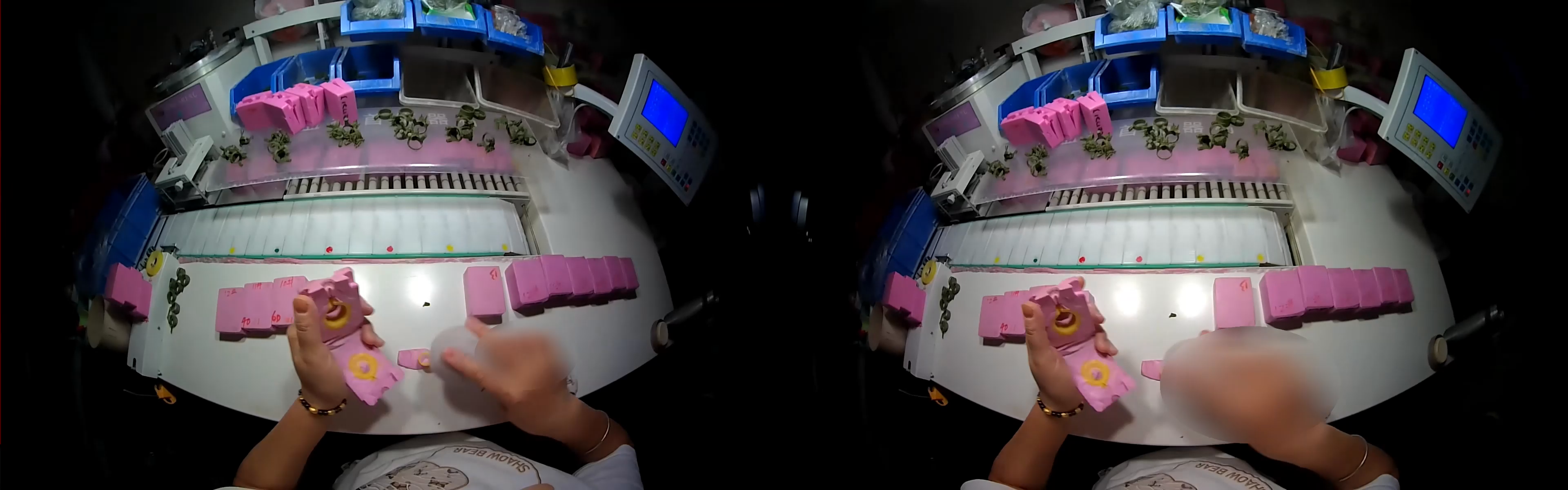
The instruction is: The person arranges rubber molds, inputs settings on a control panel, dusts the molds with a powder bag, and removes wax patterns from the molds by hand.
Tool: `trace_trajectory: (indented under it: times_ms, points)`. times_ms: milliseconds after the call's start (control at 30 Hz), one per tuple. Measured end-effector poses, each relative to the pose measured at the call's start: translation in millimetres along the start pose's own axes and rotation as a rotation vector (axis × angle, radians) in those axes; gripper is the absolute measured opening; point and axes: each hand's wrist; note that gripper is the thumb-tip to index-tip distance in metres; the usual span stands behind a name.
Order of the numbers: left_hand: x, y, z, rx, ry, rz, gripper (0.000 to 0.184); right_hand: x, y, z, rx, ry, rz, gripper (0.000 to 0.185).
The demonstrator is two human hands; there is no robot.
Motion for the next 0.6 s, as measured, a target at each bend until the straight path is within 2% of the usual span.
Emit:
trace_trajectory:
  times_ms: [100,133,200,267,400,500,600]
  points:
    - [8,2,-15,0.062,0.058,-0.048,0.066,-10,17,5,-0.082,-0.023,0.127,0.055]
    - [3,16,-10,0.037,0.076,-0.166,0.061,-11,20,11,-0.076,0.003,0.160,0.054]
    - [3,10,-19,0.021,0.033,-0.199,0.059,-5,9,8,0.029,0.045,0.240,0.053]
    - [-3,8,-21,-0.017,-0.003,-0.268,0.053,4,-3,17,0.176,0.051,0.194,0.052]
    - [-17,3,-23,0.083,-0.129,-0.251,0.049,16,-24,66,0.360,0.020,0.186,0.048]
    - [-26,25,-14,-0.072,-0.056,-0.400,0.044,18,-21,80,0.315,0.042,0.148,0.038]
    - [-31,27,-22,-0.052,-0.109,-0.436,0.046,13,-14,76,0.601,0.154,0.181,0.032]
Point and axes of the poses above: each hand's wrist, its own x-axis towards the middle knuckle, its own z-axis out of the palm, y = z × x, and after that the axes turned 13 degrees about x, right-handed
